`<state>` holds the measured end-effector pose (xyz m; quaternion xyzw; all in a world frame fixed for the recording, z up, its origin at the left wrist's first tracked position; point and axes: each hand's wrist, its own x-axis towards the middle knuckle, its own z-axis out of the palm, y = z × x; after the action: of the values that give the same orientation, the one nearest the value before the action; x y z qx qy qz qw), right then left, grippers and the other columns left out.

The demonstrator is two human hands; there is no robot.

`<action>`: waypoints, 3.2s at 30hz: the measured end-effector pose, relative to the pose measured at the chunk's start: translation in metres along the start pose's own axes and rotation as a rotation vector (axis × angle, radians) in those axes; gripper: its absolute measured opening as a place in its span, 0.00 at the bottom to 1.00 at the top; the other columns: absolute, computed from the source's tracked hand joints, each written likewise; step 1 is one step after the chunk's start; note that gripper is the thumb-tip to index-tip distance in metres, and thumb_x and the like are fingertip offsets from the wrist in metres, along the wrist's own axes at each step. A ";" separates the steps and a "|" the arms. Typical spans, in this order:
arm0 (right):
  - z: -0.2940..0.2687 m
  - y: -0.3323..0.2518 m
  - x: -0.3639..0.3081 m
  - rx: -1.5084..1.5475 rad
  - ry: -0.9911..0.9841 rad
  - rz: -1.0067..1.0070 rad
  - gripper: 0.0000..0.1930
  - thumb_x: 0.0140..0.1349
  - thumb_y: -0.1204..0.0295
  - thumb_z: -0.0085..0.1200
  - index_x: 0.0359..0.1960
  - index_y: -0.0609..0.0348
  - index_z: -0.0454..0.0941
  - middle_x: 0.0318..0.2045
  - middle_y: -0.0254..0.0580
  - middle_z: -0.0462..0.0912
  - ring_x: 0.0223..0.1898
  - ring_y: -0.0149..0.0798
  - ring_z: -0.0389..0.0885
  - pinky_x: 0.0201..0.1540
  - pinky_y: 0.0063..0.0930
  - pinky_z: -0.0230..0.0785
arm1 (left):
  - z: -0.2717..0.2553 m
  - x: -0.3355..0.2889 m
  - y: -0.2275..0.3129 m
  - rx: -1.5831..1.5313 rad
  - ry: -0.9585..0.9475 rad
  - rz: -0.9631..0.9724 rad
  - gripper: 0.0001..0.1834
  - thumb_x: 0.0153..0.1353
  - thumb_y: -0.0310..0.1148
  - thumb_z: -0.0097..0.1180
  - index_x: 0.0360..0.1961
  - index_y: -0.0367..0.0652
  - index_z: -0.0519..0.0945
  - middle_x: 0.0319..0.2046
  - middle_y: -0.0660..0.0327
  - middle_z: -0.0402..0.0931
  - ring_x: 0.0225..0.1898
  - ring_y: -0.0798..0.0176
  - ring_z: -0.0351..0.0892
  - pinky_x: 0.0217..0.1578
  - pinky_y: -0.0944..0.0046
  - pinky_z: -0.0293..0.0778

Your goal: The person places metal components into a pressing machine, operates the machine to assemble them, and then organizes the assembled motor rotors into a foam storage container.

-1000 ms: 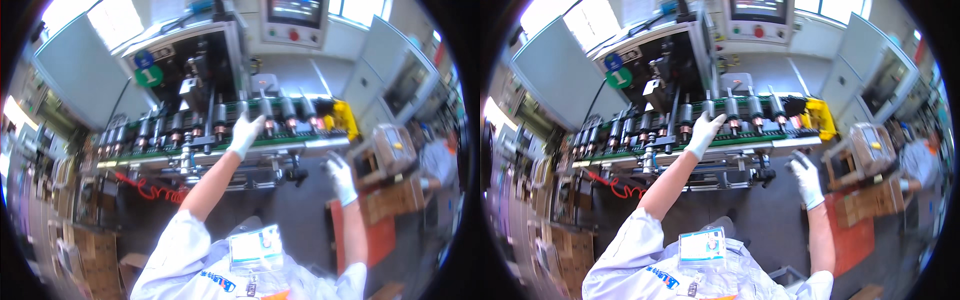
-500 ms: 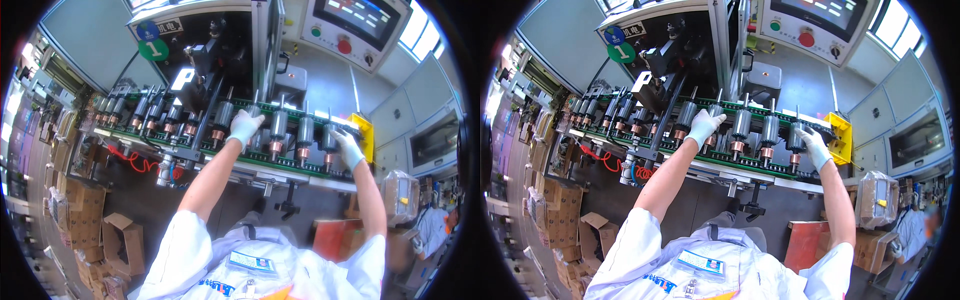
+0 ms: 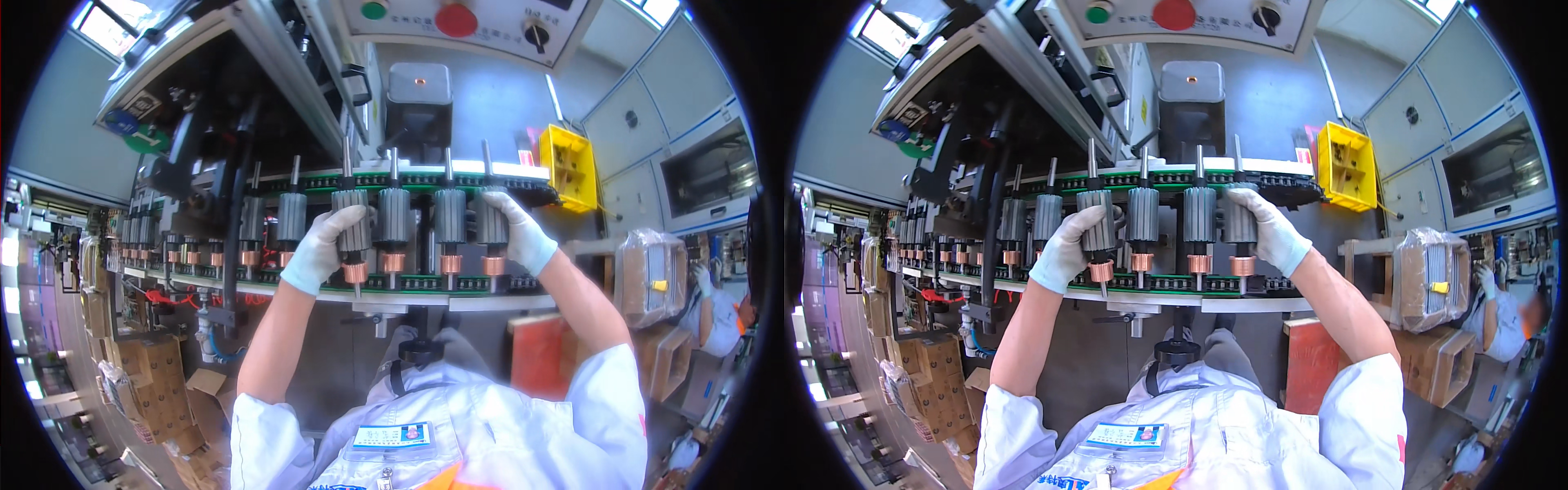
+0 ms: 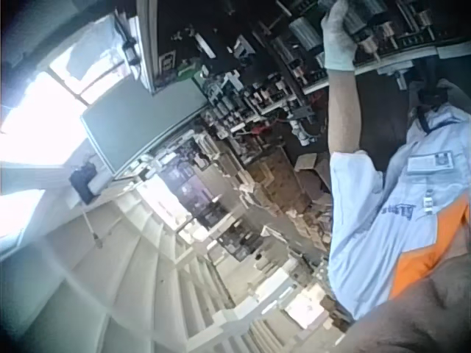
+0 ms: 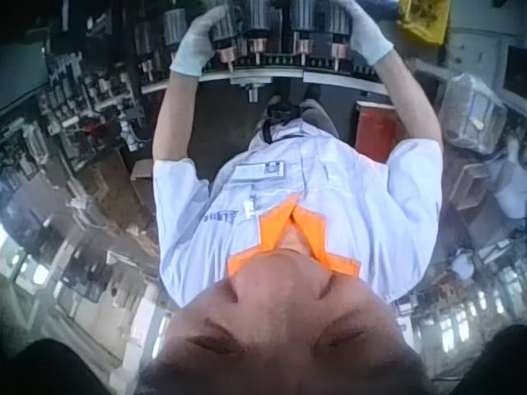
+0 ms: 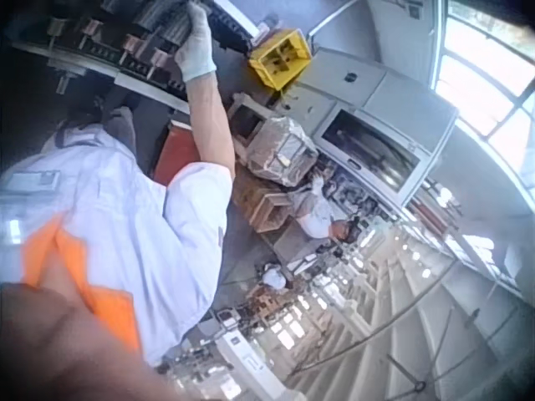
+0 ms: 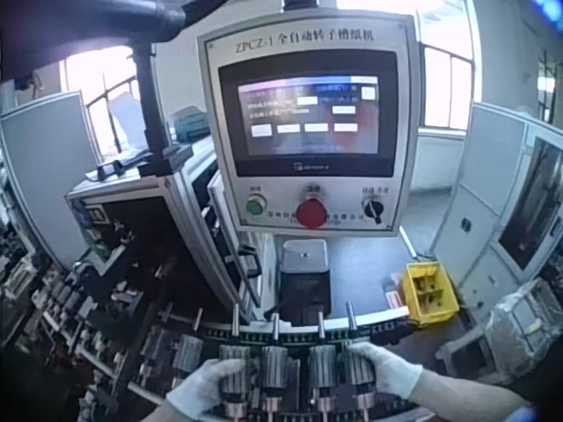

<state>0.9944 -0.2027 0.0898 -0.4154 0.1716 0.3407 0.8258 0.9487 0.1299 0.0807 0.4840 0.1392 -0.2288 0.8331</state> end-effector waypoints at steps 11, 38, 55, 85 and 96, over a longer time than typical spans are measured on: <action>0.017 0.019 0.001 -0.314 -0.041 -0.247 0.16 0.66 0.64 0.61 0.52 0.57 0.81 0.45 0.32 0.84 0.44 0.27 0.81 0.49 0.27 0.74 | 0.082 0.029 -0.027 0.160 -0.079 0.131 0.27 0.58 0.39 0.70 0.56 0.37 0.79 0.48 0.60 0.82 0.48 0.67 0.81 0.53 0.63 0.76; 0.129 0.190 -0.218 -0.713 -1.028 0.430 0.36 0.52 0.69 0.73 0.63 0.61 0.71 0.63 0.46 0.68 0.63 0.38 0.71 0.66 0.37 0.64 | 0.211 -0.372 -0.230 -0.008 1.074 0.653 0.37 0.42 0.30 0.73 0.59 0.36 0.77 0.63 0.54 0.67 0.61 0.57 0.73 0.63 0.60 0.67; 0.212 0.457 -0.357 -0.998 -1.673 0.927 0.37 0.45 0.62 0.75 0.57 0.67 0.75 0.60 0.45 0.69 0.55 0.35 0.73 0.61 0.33 0.65 | 0.211 -0.615 -0.477 -0.312 1.380 1.175 0.35 0.36 0.41 0.73 0.46 0.30 0.80 0.44 0.54 0.79 0.46 0.58 0.80 0.50 0.61 0.75; 0.432 1.049 -0.438 -1.502 -2.184 1.562 0.24 0.58 0.62 0.69 0.50 0.67 0.80 0.38 0.35 0.84 0.38 0.27 0.81 0.43 0.24 0.76 | -0.081 -0.845 -0.574 -1.097 1.923 1.620 0.28 0.54 0.37 0.72 0.52 0.32 0.76 0.37 0.56 0.83 0.33 0.63 0.84 0.33 0.65 0.82; 0.443 1.125 -0.447 -1.902 -2.280 1.365 0.19 0.55 0.65 0.72 0.42 0.63 0.80 0.36 0.34 0.83 0.36 0.24 0.78 0.43 0.24 0.75 | -0.159 -0.840 -0.598 -1.505 2.021 1.566 0.22 0.59 0.33 0.69 0.51 0.34 0.79 0.40 0.61 0.83 0.37 0.69 0.82 0.40 0.67 0.79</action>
<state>-0.1163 0.4406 -0.0336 0.1447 0.6105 -0.7116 0.3160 -0.0804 0.2204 -0.0608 -0.1502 0.4386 0.8169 0.3432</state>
